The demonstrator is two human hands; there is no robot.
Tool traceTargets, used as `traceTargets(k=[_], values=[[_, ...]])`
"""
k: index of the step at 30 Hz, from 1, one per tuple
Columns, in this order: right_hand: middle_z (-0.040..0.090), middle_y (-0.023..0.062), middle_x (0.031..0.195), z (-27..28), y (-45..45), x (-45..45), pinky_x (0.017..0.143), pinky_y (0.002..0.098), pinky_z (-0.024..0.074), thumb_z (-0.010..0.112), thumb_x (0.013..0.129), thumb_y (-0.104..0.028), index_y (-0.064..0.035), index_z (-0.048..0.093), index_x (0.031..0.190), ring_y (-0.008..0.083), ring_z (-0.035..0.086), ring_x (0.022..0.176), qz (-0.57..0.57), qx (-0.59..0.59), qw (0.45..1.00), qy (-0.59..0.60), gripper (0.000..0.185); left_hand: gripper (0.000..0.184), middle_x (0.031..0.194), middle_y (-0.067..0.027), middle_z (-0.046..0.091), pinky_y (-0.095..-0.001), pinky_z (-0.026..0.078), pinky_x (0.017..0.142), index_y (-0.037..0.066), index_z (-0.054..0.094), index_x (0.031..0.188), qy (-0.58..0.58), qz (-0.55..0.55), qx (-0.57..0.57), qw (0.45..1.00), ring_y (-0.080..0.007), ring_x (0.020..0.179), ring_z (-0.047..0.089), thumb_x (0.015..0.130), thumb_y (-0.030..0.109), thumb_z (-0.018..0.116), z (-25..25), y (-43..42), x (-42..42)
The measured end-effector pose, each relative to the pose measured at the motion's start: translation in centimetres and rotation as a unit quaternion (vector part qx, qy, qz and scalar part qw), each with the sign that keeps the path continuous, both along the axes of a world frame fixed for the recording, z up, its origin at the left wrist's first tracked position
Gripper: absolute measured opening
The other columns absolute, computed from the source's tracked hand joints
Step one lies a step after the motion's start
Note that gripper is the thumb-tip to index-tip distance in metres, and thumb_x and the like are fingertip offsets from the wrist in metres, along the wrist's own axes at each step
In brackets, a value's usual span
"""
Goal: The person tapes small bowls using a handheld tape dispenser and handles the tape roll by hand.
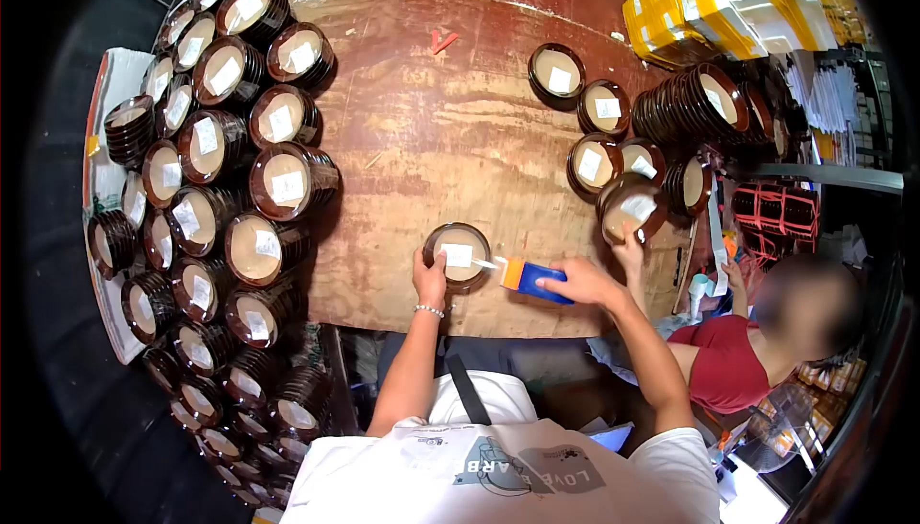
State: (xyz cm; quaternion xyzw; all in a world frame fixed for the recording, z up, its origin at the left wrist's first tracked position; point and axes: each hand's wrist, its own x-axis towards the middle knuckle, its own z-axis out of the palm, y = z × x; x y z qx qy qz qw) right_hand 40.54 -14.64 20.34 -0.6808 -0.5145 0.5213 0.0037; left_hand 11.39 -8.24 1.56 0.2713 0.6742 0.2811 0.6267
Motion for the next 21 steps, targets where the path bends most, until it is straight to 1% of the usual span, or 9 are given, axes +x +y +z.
traceTargets(k=[2, 5, 8, 12, 13, 14, 15, 17, 21], values=[[0.070, 0.0243, 0.081, 0.2, -1.1, -0.8, 0.072, 0.0446, 0.0541, 0.069, 0.090, -0.051, -0.0014, 0.075, 0.100, 0.0386, 0.068, 0.072, -0.005, 0.000, 1.000, 0.006, 0.051, 0.030, 0.116, -0.0101, 0.070, -0.0342, 0.051, 0.091, -0.002, 0.060, 0.122, -0.008, 0.009, -0.005, 1.000, -0.0202, 0.104, 0.064, 0.096, 0.009, 0.069, 0.8, 0.4, 0.4], [0.072, 0.0243, 0.086, 0.8, -2.4, -1.3, 0.076, 0.0434, 0.0550, 0.071, 0.090, -0.048, -0.0028, 0.076, 0.102, 0.0380, 0.071, 0.079, -0.053, -0.007, 0.998, -0.035, 0.048, 0.026, 0.113, -0.0083, 0.070, -0.0330, 0.051, 0.089, 0.000, 0.063, 0.119, 0.057, -0.029, 0.014, 0.998, -0.0196, 0.101, 0.065, 0.096, 0.008, 0.069, 2.0, 0.8, 0.8], [0.073, 0.0234, 0.090, -0.8, -4.7, 0.7, 0.078, 0.0428, 0.0557, 0.071, 0.090, -0.047, -0.0046, 0.077, 0.106, 0.0377, 0.072, 0.083, -0.067, 0.020, 0.996, -0.052, 0.045, 0.021, 0.105, -0.0049, 0.071, -0.0320, 0.051, 0.085, 0.002, 0.066, 0.116, 0.049, 0.015, -0.025, 0.998, -0.0169, 0.095, 0.065, 0.096, 0.007, 0.068, 0.6, 1.3, 0.8], [0.074, 0.0223, 0.088, -4.5, -6.5, 1.2, 0.079, 0.0439, 0.0561, 0.071, 0.089, -0.050, -0.0043, 0.078, 0.107, 0.0371, 0.073, 0.083, -0.087, -0.023, 0.995, -0.050, 0.049, 0.023, 0.108, -0.0066, 0.072, -0.0336, 0.053, 0.085, 0.001, 0.066, 0.118, 0.103, -0.040, -0.005, 0.994, -0.0187, 0.096, 0.067, 0.095, 0.006, 0.068, 1.5, 2.1, 0.8], [0.074, 0.0223, 0.087, -4.6, -6.2, 0.2, 0.078, 0.0444, 0.0561, 0.070, 0.089, -0.051, -0.0040, 0.078, 0.106, 0.0372, 0.073, 0.082, -0.099, -0.018, 0.993, -0.057, 0.050, 0.026, 0.110, -0.0085, 0.072, -0.0346, 0.054, 0.086, 0.000, 0.066, 0.120, 0.022, -0.011, -0.027, 0.999, -0.0201, 0.097, 0.068, 0.095, 0.007, 0.068, 0.9, 2.3, 0.2], [0.071, 0.0228, 0.081, -5.0, -5.7, -0.8, 0.071, 0.0442, 0.0548, 0.068, 0.091, -0.051, -0.0017, 0.076, 0.095, 0.0368, 0.071, 0.074, -0.117, 0.015, 0.991, -0.065, 0.050, 0.028, 0.112, -0.0103, 0.073, -0.0356, 0.055, 0.086, -0.001, 0.065, 0.122, -0.059, 0.018, -0.049, 0.997, -0.0215, 0.098, 0.069, 0.095, 0.007, 0.069, 0.3, 2.7, -0.2], [0.071, 0.0228, 0.081, -6.2, -5.1, -1.7, 0.071, 0.0442, 0.0548, 0.068, 0.091, -0.051, -0.0017, 0.076, 0.095, 0.0368, 0.071, 0.074, -0.122, 0.013, 0.991, -0.062, 0.050, 0.033, 0.114, -0.0137, 0.073, -0.0396, 0.061, 0.079, -0.002, 0.065, 0.125, -0.077, 0.023, -0.042, 0.996, -0.0257, 0.096, 0.072, 0.095, 0.010, 0.070, -0.7, 3.1, -0.8], [0.072, 0.0241, 0.079, -9.4, -3.4, -3.1, 0.075, 0.0459, 0.0557, 0.069, 0.088, -0.056, 0.0007, 0.076, 0.094, 0.0388, 0.072, 0.076, -0.131, 0.043, 0.987, -0.082, 0.057, 0.034, 0.112, -0.0132, 0.074, -0.0437, 0.063, 0.069, 0.001, 0.065, 0.126, -0.083, 0.012, -0.220, 0.972, -0.0259, 0.092, 0.074, 0.097, 0.018, 0.070, 1.9, 5.7, -1.2], [0.070, 0.0266, 0.076, -9.4, 2.8, -5.3, 0.073, 0.0473, 0.0552, 0.069, 0.087, -0.058, 0.0040, 0.075, 0.084, 0.0391, 0.072, 0.073, -0.119, -0.066, 0.989, -0.059, 0.062, 0.036, 0.109, -0.0124, 0.075, -0.0446, 0.064, 0.062, 0.003, 0.064, 0.127, -0.100, -0.061, -0.288, 0.950, -0.0250, 0.087, 0.075, 0.099, 0.026, 0.067, -1.0, 7.4, -3.3]])
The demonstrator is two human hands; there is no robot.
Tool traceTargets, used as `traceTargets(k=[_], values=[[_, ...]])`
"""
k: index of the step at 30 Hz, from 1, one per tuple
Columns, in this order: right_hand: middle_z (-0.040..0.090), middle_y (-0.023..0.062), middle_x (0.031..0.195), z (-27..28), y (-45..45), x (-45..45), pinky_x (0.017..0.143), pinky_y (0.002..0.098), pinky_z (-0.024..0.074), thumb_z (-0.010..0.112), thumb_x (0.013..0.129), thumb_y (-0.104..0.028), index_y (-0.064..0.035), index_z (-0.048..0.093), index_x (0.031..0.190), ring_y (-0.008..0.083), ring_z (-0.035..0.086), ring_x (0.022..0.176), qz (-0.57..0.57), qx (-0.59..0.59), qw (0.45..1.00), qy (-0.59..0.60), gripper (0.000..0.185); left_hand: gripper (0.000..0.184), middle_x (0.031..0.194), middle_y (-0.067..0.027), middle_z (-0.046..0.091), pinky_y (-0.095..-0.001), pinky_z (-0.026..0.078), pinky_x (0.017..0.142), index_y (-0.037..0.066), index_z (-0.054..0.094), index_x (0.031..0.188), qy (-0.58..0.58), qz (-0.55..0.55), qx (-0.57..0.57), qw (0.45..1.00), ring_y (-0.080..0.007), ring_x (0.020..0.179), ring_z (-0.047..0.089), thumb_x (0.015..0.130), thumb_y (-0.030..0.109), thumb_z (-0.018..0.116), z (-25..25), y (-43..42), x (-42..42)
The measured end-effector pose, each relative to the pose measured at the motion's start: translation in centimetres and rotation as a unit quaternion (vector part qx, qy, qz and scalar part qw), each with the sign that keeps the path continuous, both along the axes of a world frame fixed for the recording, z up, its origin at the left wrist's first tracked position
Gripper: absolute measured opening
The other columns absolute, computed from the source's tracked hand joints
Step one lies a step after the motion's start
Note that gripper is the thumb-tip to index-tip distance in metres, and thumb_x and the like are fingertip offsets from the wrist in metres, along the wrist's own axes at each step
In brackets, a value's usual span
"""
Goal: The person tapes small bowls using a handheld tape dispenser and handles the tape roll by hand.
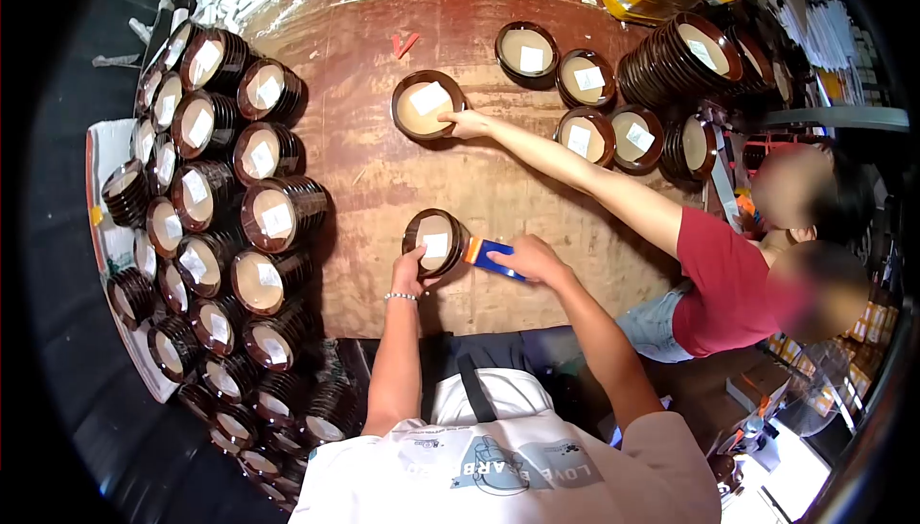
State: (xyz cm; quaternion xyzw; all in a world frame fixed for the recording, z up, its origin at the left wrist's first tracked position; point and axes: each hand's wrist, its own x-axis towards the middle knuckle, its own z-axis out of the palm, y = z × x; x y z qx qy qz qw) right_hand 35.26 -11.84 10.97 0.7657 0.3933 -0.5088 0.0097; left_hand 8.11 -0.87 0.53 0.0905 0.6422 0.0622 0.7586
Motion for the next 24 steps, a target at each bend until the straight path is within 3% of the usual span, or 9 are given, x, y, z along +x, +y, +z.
traceTargets(k=[3, 6, 8, 12, 16, 20, 22, 23, 24], values=[[0.066, 0.0226, 0.062, 0.4, 1.8, -0.5, 0.065, 0.0459, 0.0557, 0.069, 0.086, -0.059, 0.0033, 0.071, 0.069, 0.0372, 0.070, 0.061, 0.036, 0.056, 0.997, 0.038, 0.065, 0.036, 0.105, -0.0152, 0.076, -0.0472, 0.065, 0.063, 0.003, 0.067, 0.124, 0.008, -0.022, 0.030, 0.999, -0.0293, 0.086, 0.076, 0.097, 0.027, 0.069, -0.2, 0.0, -0.4], [0.070, 0.0207, 0.068, 0.7, 3.3, -0.3, 0.069, 0.0447, 0.0572, 0.069, 0.086, -0.057, -0.0001, 0.074, 0.072, 0.0344, 0.072, 0.068, 0.076, -0.003, 0.996, 0.048, 0.059, 0.040, 0.106, -0.0139, 0.076, -0.0467, 0.065, 0.066, 0.003, 0.066, 0.126, 0.000, -0.088, 0.019, 0.996, -0.0280, 0.087, 0.076, 0.097, 0.031, 0.069, -0.2, 1.1, -0.7], [0.074, 0.0190, 0.077, -2.2, 3.5, -6.9, 0.073, 0.0442, 0.0583, 0.070, 0.087, -0.054, -0.0023, 0.076, 0.079, 0.0320, 0.074, 0.078, 0.217, 0.098, 0.967, -0.089, 0.053, 0.041, 0.112, -0.0133, 0.075, -0.0468, 0.065, 0.071, 0.004, 0.064, 0.129, -0.006, -0.102, 0.004, 0.995, -0.0268, 0.090, 0.076, 0.099, 0.031, 0.066, -0.2, 0.8, -0.8], [0.076, 0.0146, 0.083, 4.2, 1.0, -9.4, 0.069, 0.0449, 0.0562, 0.074, 0.084, -0.051, -0.0065, 0.078, 0.085, 0.0336, 0.074, 0.078, 0.011, 0.049, 0.991, -0.126, 0.044, 0.042, 0.118, -0.0102, 0.073, -0.0404, 0.064, 0.073, 0.007, 0.060, 0.135, 0.010, 0.083, 0.057, 0.995, -0.0251, 0.097, 0.075, 0.105, 0.036, 0.060, 3.0, -1.1, 0.9], [0.073, 0.0206, 0.081, 6.3, -5.8, -7.1, 0.072, 0.0487, 0.0574, 0.070, 0.089, -0.051, -0.0055, 0.077, 0.090, 0.0395, 0.073, 0.078, -0.057, 0.047, 0.976, -0.207, 0.046, 0.041, 0.131, -0.0088, 0.063, -0.0387, 0.058, 0.087, 0.006, 0.051, 0.140, 0.069, 0.178, 0.190, 0.963, -0.0214, 0.112, 0.064, 0.103, 0.018, 0.064, 0.6, -5.8, 3.5], [0.072, 0.0221, 0.079, 5.6, -10.1, -4.0, 0.070, 0.0487, 0.0557, 0.071, 0.091, -0.049, -0.0049, 0.076, 0.092, 0.0402, 0.072, 0.077, -0.129, 0.051, 0.968, -0.210, 0.044, 0.044, 0.134, -0.0081, 0.061, -0.0351, 0.057, 0.088, 0.008, 0.048, 0.142, 0.083, 0.172, 0.221, 0.956, -0.0230, 0.116, 0.061, 0.101, 0.011, 0.064, 2.1, -6.9, 4.9], [0.073, 0.0238, 0.089, 4.2, -11.4, -3.2, 0.076, 0.0472, 0.0556, 0.070, 0.091, -0.050, -0.0053, 0.076, 0.103, 0.0388, 0.072, 0.085, -0.220, 0.053, 0.960, -0.165, 0.046, 0.054, 0.140, -0.0099, 0.056, -0.0370, 0.051, 0.101, 0.005, 0.042, 0.147, 0.065, 0.101, 0.148, 0.982, -0.0265, 0.124, 0.058, 0.097, 0.006, 0.063, 4.9, -5.7, 4.6], [0.073, 0.0205, 0.086, 4.0, -11.7, -3.2, 0.072, 0.0432, 0.0544, 0.071, 0.093, -0.044, -0.0036, 0.074, 0.103, 0.0348, 0.072, 0.078, -0.261, 0.088, 0.950, -0.144, 0.042, 0.068, 0.149, -0.0156, 0.049, -0.0431, 0.039, 0.116, -0.002, 0.034, 0.152, 0.112, -0.011, 0.188, 0.976, -0.0343, 0.135, 0.051, 0.091, 0.002, 0.062, -1.2, -6.9, 2.1], [0.073, 0.0205, 0.086, 4.2, -11.6, -3.2, 0.072, 0.0432, 0.0544, 0.071, 0.093, -0.044, -0.0036, 0.074, 0.103, 0.0348, 0.072, 0.078, -0.259, 0.090, 0.951, -0.142, 0.042, 0.068, 0.149, -0.0156, 0.049, -0.0431, 0.039, 0.116, -0.002, 0.034, 0.152, 0.113, -0.008, 0.190, 0.975, -0.0343, 0.135, 0.051, 0.091, 0.002, 0.062, 0.5, -6.2, 2.0]])
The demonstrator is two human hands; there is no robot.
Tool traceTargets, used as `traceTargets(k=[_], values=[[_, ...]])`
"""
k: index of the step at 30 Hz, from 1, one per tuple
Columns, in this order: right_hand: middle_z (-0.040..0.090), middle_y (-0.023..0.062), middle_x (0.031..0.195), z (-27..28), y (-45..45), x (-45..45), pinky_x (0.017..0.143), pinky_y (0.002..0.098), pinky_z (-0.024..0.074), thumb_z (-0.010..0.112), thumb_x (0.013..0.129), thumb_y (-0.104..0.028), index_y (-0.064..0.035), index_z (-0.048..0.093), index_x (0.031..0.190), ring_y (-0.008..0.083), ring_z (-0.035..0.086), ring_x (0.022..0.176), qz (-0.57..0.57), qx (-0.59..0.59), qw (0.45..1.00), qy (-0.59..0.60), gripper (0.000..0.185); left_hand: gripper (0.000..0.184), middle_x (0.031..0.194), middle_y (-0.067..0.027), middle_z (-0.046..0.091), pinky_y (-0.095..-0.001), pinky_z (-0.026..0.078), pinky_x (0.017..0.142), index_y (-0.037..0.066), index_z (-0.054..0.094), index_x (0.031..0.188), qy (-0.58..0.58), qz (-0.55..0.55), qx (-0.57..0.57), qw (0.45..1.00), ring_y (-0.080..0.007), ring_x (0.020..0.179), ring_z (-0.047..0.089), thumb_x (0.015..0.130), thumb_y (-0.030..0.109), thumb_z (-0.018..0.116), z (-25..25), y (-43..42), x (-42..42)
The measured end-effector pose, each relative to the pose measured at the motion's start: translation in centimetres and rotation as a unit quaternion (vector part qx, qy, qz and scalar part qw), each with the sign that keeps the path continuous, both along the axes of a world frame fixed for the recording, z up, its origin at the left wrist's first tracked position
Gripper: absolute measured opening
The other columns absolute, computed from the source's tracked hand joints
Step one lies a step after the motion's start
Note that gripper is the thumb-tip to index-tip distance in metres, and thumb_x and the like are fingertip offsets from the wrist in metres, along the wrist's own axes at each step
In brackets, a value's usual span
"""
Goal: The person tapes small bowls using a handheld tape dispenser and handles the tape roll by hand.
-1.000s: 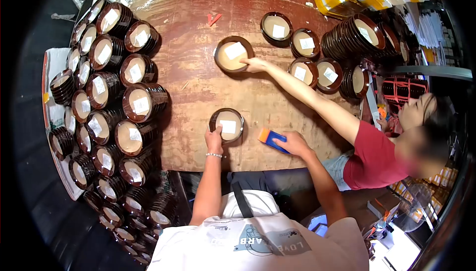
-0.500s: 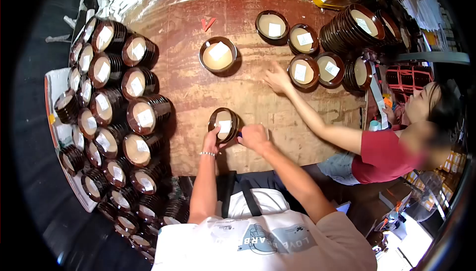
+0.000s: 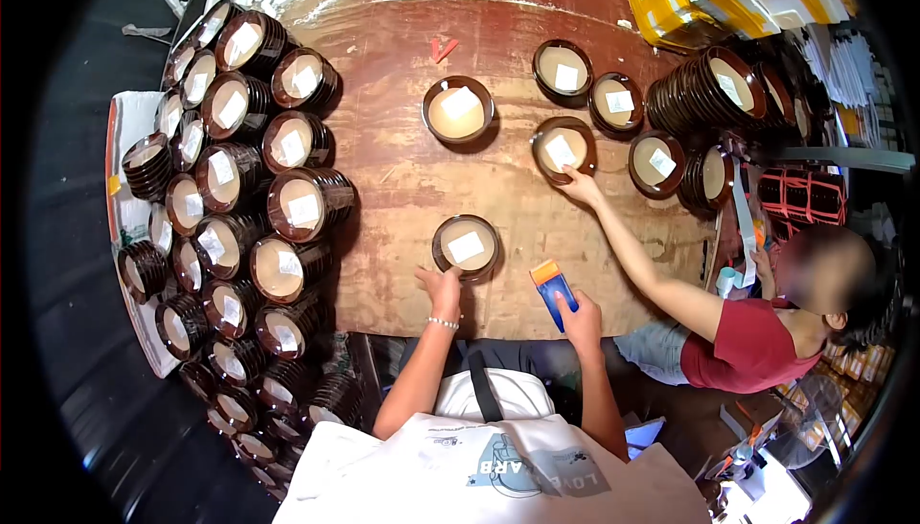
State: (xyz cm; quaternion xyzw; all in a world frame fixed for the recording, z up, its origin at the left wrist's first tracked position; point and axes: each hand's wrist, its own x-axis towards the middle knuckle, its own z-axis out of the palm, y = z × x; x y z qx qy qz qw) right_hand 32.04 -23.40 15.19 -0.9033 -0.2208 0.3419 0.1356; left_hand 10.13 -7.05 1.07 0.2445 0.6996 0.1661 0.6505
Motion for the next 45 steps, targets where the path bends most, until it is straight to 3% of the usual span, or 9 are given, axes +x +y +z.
traceTargets(k=[2, 4, 9, 19, 29, 32, 33, 36, 45], values=[[0.072, 0.0189, 0.082, 0.4, 0.4, -0.3, 0.069, 0.0395, 0.0526, 0.073, 0.094, -0.039, -0.0014, 0.073, 0.101, 0.0290, 0.069, 0.071, -0.045, 0.073, 0.994, 0.062, 0.038, 0.074, 0.156, -0.0218, 0.042, -0.0488, 0.025, 0.124, -0.007, 0.031, 0.154, 0.293, -0.188, 0.410, 0.843, -0.0397, 0.147, 0.037, 0.089, 0.006, 0.064, 6.8, 2.5, 0.8], [0.064, 0.0094, 0.067, 0.9, 1.6, -1.5, 0.060, 0.0330, 0.0474, 0.073, 0.097, -0.026, 0.0033, 0.069, 0.090, 0.0109, 0.055, 0.063, -0.042, 0.146, 0.987, 0.050, 0.030, 0.073, 0.159, -0.0226, 0.039, -0.0496, 0.023, 0.125, -0.006, 0.033, 0.153, 0.227, -0.353, 0.498, 0.759, -0.0396, 0.150, 0.033, 0.091, 0.014, 0.064, 9.5, 5.7, 1.8], [0.067, 0.0170, 0.072, 1.4, 3.0, -4.3, 0.062, 0.0379, 0.0494, 0.074, 0.095, -0.032, 0.0017, 0.070, 0.095, 0.0205, 0.062, 0.061, -0.059, 0.148, 0.982, 0.100, 0.034, 0.063, 0.145, -0.0203, 0.054, -0.0464, 0.026, 0.123, 0.001, 0.055, 0.141, 0.117, -0.634, 0.606, 0.466, -0.0361, 0.142, 0.043, 0.098, 0.046, 0.054, 7.6, 8.5, 4.5], [0.068, 0.0204, 0.077, 2.3, 1.9, -4.7, 0.067, 0.0384, 0.0513, 0.071, 0.096, -0.036, 0.0021, 0.070, 0.095, 0.0271, 0.066, 0.067, -0.042, 0.118, 0.990, 0.065, 0.038, 0.046, 0.085, -0.0165, 0.074, -0.0443, 0.056, 0.072, 0.007, 0.072, 0.082, 0.103, -0.791, 0.430, 0.423, -0.0339, 0.077, 0.072, 0.103, 0.042, 0.050, 4.1, 12.3, 9.8], [0.073, 0.0059, 0.098, 1.8, 1.0, -2.0, 0.082, 0.0283, 0.0534, 0.080, 0.090, -0.016, 0.0036, 0.067, 0.113, 0.0104, 0.065, 0.091, -0.082, 0.325, 0.911, 0.241, 0.032, 0.029, 0.087, -0.0201, 0.069, -0.0484, 0.053, 0.072, 0.003, 0.063, 0.108, 0.178, -0.446, 0.415, 0.773, -0.0412, 0.082, 0.067, 0.103, 0.030, 0.055, 4.8, 9.3, 4.7], [0.073, 0.0080, 0.093, 3.7, 2.7, -1.3, 0.080, 0.0302, 0.0539, 0.082, 0.088, -0.022, 0.0035, 0.068, 0.111, 0.0131, 0.067, 0.087, -0.011, 0.329, 0.914, 0.237, 0.037, 0.029, 0.091, -0.0209, 0.066, -0.0445, 0.052, 0.076, 0.002, 0.064, 0.106, 0.197, -0.307, 0.568, 0.738, -0.0394, 0.085, 0.064, 0.103, 0.029, 0.055, 12.3, 9.8, 4.5], [0.073, 0.0080, 0.093, 4.0, 3.0, -1.0, 0.080, 0.0302, 0.0539, 0.082, 0.088, -0.022, 0.0035, 0.068, 0.111, 0.0131, 0.067, 0.087, -0.007, 0.326, 0.914, 0.241, 0.037, 0.029, 0.093, -0.0147, 0.064, -0.0377, 0.049, 0.077, 0.001, 0.063, 0.103, -0.002, -0.301, 0.443, 0.844, -0.0278, 0.084, 0.060, 0.103, 0.030, 0.057, 13.5, 9.3, 3.9], [0.073, 0.0118, 0.091, 4.7, 4.2, -0.2, 0.079, 0.0331, 0.0546, 0.084, 0.086, -0.026, 0.0028, 0.069, 0.109, 0.0189, 0.070, 0.084, 0.111, 0.292, 0.928, 0.204, 0.040, 0.030, 0.084, -0.0036, 0.057, -0.0311, 0.046, 0.068, 0.003, 0.062, 0.096, -0.348, -0.365, 0.107, 0.857, -0.0133, 0.076, 0.054, 0.107, 0.030, 0.055, 18.0, 8.3, 3.1], [0.074, 0.0187, 0.093, 8.6, 9.6, 0.9, 0.078, 0.0365, 0.0560, 0.082, 0.085, -0.029, -0.0021, 0.073, 0.115, 0.0263, 0.073, 0.080, 0.281, 0.111, 0.919, 0.255, 0.042, 0.019, 0.080, -0.0161, 0.067, -0.0365, 0.052, 0.071, -0.001, 0.073, 0.091, -0.038, -0.244, 0.389, 0.887, -0.0293, 0.076, 0.067, 0.098, 0.012, 0.060, 14.4, 5.6, -5.4]])
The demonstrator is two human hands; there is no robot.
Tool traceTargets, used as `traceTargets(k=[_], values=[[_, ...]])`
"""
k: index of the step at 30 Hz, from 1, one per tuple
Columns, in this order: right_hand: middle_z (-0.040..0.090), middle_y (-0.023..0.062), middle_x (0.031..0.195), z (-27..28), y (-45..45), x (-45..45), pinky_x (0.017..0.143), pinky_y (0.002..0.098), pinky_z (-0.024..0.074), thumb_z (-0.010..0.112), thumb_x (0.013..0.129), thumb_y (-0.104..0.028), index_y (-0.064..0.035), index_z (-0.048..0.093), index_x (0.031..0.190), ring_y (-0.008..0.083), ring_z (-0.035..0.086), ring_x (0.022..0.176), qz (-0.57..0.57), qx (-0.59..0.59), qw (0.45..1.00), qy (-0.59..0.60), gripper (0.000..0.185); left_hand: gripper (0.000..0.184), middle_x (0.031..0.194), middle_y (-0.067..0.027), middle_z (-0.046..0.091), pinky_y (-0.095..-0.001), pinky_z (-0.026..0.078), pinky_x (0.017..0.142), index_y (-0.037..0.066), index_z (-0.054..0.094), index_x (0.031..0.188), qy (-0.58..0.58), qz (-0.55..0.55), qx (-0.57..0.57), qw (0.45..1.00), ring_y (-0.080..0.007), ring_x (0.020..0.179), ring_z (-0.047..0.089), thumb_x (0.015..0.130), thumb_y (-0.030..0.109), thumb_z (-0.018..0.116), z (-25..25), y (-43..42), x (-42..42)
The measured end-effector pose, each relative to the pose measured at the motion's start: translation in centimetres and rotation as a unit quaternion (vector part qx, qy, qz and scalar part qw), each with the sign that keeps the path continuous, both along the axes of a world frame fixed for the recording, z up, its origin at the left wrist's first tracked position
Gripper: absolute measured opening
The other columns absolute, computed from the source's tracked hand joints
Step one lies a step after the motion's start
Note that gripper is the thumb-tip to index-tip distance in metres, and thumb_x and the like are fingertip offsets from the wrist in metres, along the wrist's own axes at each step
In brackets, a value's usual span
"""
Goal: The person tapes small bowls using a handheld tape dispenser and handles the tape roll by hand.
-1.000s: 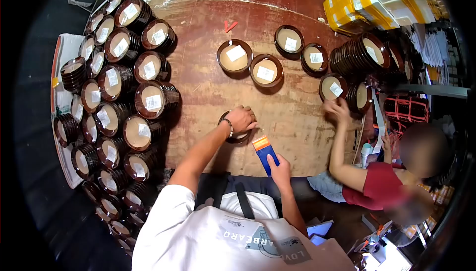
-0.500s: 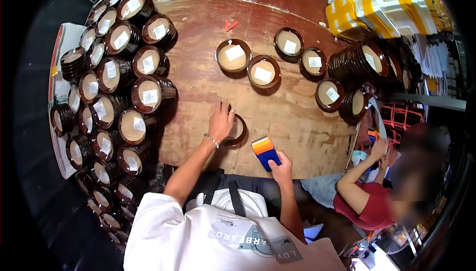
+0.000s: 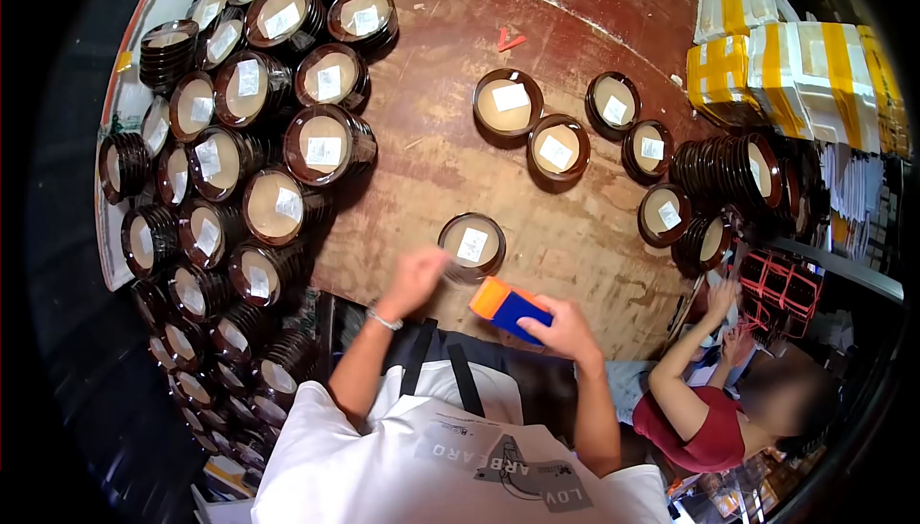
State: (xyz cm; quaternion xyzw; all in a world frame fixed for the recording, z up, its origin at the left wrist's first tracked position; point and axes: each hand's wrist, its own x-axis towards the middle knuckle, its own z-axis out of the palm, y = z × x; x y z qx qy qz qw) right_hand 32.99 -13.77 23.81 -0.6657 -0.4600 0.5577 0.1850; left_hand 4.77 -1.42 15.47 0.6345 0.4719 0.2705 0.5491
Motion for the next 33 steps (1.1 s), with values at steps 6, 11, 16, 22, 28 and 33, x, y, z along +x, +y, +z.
traceTargets(k=[6, 11, 16, 22, 28, 33], values=[[0.068, 0.0189, 0.072, 0.5, 2.5, 7.2, 0.064, 0.0377, 0.0527, 0.077, 0.086, -0.035, 0.0005, 0.076, 0.101, 0.0226, 0.066, 0.063, 0.057, -0.039, 0.986, -0.150, 0.039, 0.029, 0.074, -0.0185, 0.060, -0.0423, 0.045, 0.063, -0.001, 0.060, 0.080, 0.158, 0.099, 0.087, 0.979, -0.0334, 0.067, 0.058, 0.101, 0.019, 0.060, -10.8, 6.3, -5.4], [0.068, 0.0187, 0.072, 0.6, 1.6, 8.1, 0.065, 0.0378, 0.0526, 0.076, 0.087, -0.036, 0.0024, 0.075, 0.099, 0.0223, 0.066, 0.064, 0.059, -0.099, 0.983, -0.143, 0.040, 0.024, 0.084, -0.0150, 0.067, -0.0465, 0.051, 0.067, 0.005, 0.067, 0.084, 0.269, 0.055, 0.168, 0.947, -0.0375, 0.080, 0.064, 0.097, 0.026, 0.066, -14.8, 4.0, -1.4], [0.069, 0.0189, 0.074, -0.6, 0.2, 7.1, 0.067, 0.0381, 0.0532, 0.074, 0.089, -0.036, 0.0022, 0.075, 0.100, 0.0234, 0.067, 0.067, 0.032, -0.108, 0.985, -0.135, 0.040, 0.026, 0.079, -0.0136, 0.064, -0.0457, 0.052, 0.065, 0.008, 0.065, 0.080, 0.301, -0.064, 0.228, 0.924, -0.0336, 0.077, 0.063, 0.096, 0.027, 0.066, -15.3, 2.6, 1.2], [0.069, 0.0217, 0.077, -2.8, -1.2, 7.3, 0.069, 0.0397, 0.0537, 0.074, 0.089, -0.037, 0.0003, 0.076, 0.105, 0.0279, 0.068, 0.068, 0.028, -0.125, 0.982, -0.140, 0.040, 0.027, 0.082, -0.0153, 0.065, -0.0503, 0.054, 0.064, 0.004, 0.058, 0.096, 0.341, -0.073, 0.146, 0.926, -0.0362, 0.078, 0.066, 0.096, 0.029, 0.066, -15.2, 2.8, 1.0], [0.071, 0.0239, 0.083, -3.7, -2.0, 7.3, 0.073, 0.0425, 0.0541, 0.075, 0.089, -0.037, -0.0017, 0.076, 0.109, 0.0351, 0.070, 0.075, 0.006, -0.093, 0.986, -0.140, 0.040, 0.031, 0.103, -0.0149, 0.074, -0.0399, 0.056, 0.075, 0.001, 0.058, 0.112, 0.045, 0.130, -0.100, 0.985, -0.0253, 0.092, 0.073, 0.109, 0.030, 0.049, -14.7, -1.6, 2.1], [0.072, 0.0230, 0.085, -5.4, -2.4, 7.9, 0.072, 0.0411, 0.0540, 0.075, 0.089, -0.037, -0.0010, 0.076, 0.107, 0.0319, 0.071, 0.075, 0.005, -0.092, 0.984, -0.154, 0.040, 0.044, 0.131, -0.0147, 0.066, -0.0344, 0.047, 0.104, 0.003, 0.051, 0.144, -0.173, 0.072, -0.273, 0.944, -0.0237, 0.120, 0.062, 0.105, 0.024, 0.053, -14.8, -3.0, 1.0]])
